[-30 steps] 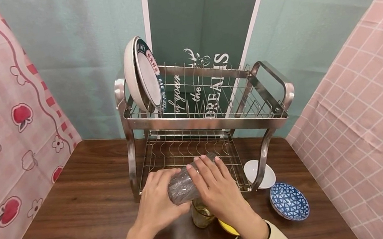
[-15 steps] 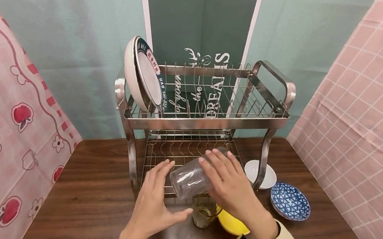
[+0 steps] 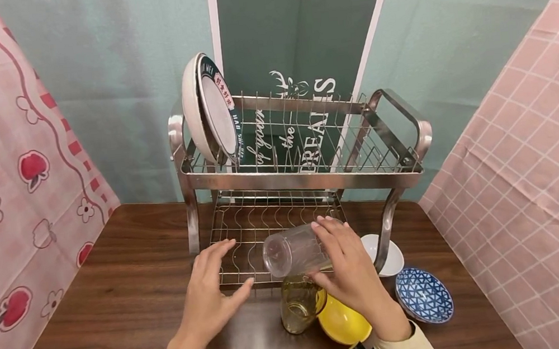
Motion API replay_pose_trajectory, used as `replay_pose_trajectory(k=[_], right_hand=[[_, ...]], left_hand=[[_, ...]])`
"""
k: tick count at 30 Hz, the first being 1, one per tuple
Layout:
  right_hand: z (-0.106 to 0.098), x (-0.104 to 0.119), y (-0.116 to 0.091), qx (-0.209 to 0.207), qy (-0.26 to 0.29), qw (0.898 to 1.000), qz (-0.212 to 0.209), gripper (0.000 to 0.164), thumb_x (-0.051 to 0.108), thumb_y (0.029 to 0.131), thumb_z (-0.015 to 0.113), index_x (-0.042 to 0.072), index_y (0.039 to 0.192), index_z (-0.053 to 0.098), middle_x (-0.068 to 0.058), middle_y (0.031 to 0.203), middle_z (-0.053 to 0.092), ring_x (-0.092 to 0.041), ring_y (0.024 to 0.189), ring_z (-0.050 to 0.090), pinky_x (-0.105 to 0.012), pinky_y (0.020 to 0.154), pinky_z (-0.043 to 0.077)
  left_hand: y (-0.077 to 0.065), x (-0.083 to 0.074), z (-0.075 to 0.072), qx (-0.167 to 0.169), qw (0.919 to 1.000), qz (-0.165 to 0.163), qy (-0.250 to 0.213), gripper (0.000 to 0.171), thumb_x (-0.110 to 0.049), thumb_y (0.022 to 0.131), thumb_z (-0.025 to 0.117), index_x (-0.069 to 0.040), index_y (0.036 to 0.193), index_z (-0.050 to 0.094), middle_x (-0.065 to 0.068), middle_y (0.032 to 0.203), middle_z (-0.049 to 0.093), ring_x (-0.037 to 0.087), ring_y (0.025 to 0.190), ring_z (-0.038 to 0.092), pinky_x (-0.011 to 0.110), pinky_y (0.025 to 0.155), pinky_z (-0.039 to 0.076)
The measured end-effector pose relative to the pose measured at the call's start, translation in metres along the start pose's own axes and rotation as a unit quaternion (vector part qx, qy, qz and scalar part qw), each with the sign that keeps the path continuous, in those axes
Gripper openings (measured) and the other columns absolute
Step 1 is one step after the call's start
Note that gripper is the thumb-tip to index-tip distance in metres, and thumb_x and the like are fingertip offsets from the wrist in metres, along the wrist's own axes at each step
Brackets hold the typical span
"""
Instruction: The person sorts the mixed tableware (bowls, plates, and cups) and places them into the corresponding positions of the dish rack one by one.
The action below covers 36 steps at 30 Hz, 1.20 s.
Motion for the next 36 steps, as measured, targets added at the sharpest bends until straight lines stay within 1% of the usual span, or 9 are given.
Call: replay_pose_trajectory(k=[4,7,10,12,16,19,25,31,36], right_hand=[[0.003,-0.013,-0.006,-0.003,0.028,0.999,0.023,0.085,0.015,0.055,0.084,-0.006,0.129,0.046,-0.022,0.129,0.048,-0.038,0.118,0.045,-0.052,0.098,0.032],[0.006,-0.024,-0.011,-0.006,0.055,0.997,0.048,0.087,0.015,0.056,0.084,-0.007,0.130,0.045,-0.024,0.128,0.048,-0.038,0.118,0.044,-0.043,0.100,0.032],[0.009,-0.036,-0.016,-0.009,0.083,0.993,0.080,0.087,0.015,0.057,0.085,-0.008,0.130,0.043,-0.024,0.128,0.047,-0.036,0.116,0.045,-0.033,0.101,0.031],[0.010,-0.043,-0.018,-0.014,0.099,0.990,0.100,0.087,0.014,0.057,0.085,-0.008,0.129,0.042,-0.024,0.127,0.048,-0.036,0.114,0.046,-0.031,0.100,0.032],[0.011,-0.055,-0.023,-0.033,0.106,0.986,0.125,0.087,0.012,0.054,0.087,-0.009,0.127,0.043,-0.022,0.122,0.051,-0.035,0.106,0.052,-0.038,0.090,0.040],[0.012,-0.064,-0.027,-0.041,0.109,0.980,0.159,0.088,0.011,0.053,0.089,-0.008,0.126,0.044,-0.021,0.117,0.053,-0.032,0.101,0.054,-0.041,0.083,0.043],[0.022,-0.085,-0.037,-0.024,0.150,0.953,0.260,0.091,0.007,0.055,0.088,-0.005,0.130,0.038,-0.022,0.121,0.049,-0.031,0.105,0.051,-0.047,0.087,0.040],[0.029,-0.095,-0.042,-0.017,0.164,0.947,0.277,0.091,0.006,0.057,0.086,-0.004,0.133,0.036,-0.021,0.121,0.046,-0.031,0.106,0.047,-0.049,0.086,0.039],[0.039,-0.109,-0.051,-0.003,0.193,0.923,0.333,0.087,0.010,0.062,0.086,-0.002,0.132,0.035,-0.019,0.120,0.048,-0.031,0.106,0.049,-0.051,0.087,0.041]], left_hand=[[-0.003,0.012,-0.008,-0.055,0.9980,-0.023,0.022,0.064,-0.011,0.062,0.077,0.000,0.120,0.054,0.018,0.117,0.053,0.035,0.104,0.048,0.045,0.085,0.038],[-0.006,0.020,-0.015,-0.094,0.9942,-0.039,0.034,0.062,-0.004,0.060,0.078,0.002,0.118,0.055,0.022,0.113,0.052,0.039,0.101,0.047,0.046,0.083,0.037],[-0.008,0.029,-0.018,-0.113,0.9912,-0.057,0.040,0.063,0.002,0.058,0.078,0.003,0.116,0.055,0.023,0.111,0.051,0.040,0.099,0.046,0.047,0.081,0.036],[-0.010,0.036,-0.018,-0.113,0.9897,-0.075,0.045,0.063,0.003,0.057,0.079,0.003,0.116,0.054,0.024,0.110,0.050,0.040,0.100,0.046,0.048,0.081,0.036],[-0.014,0.050,-0.016,-0.104,0.9866,-0.114,0.055,0.063,0.004,0.059,0.078,0.003,0.116,0.053,0.025,0.110,0.048,0.040,0.101,0.045,0.049,0.081,0.036],[-0.017,0.058,-0.015,-0.105,0.9844,-0.128,0.059,0.061,0.006,0.060,0.077,0.003,0.116,0.052,0.026,0.109,0.046,0.041,0.101,0.043,0.049,0.080,0.035],[-0.022,0.071,-0.015,-0.119,0.9783,-0.158,0.063,0.062,0.010,0.060,0.075,0.003,0.116,0.051,0.027,0.110,0.042,0.042,0.103,0.042,0.050,0.083,0.033],[-0.026,0.088,-0.011,-0.101,0.9687,-0.220,0.056,0.071,0.008,0.063,0.075,0.003,0.125,0.041,0.025,0.109,0.045,0.039,0.100,0.047,0.051,0.078,0.040],[-0.024,0.094,-0.010,-0.078,0.9685,-0.230,0.055,0.072,0.010,0.066,0.074,0.006,0.128,0.039,0.026,0.109,0.046,0.039,0.097,0.049,0.051,0.077,0.040]])
Point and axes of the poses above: each hand's wrist, its own y-axis towards the middle knuckle, its own z-axis out of the palm, x = y × z, the point moved 10 cm from there along y, towards the middle knuckle
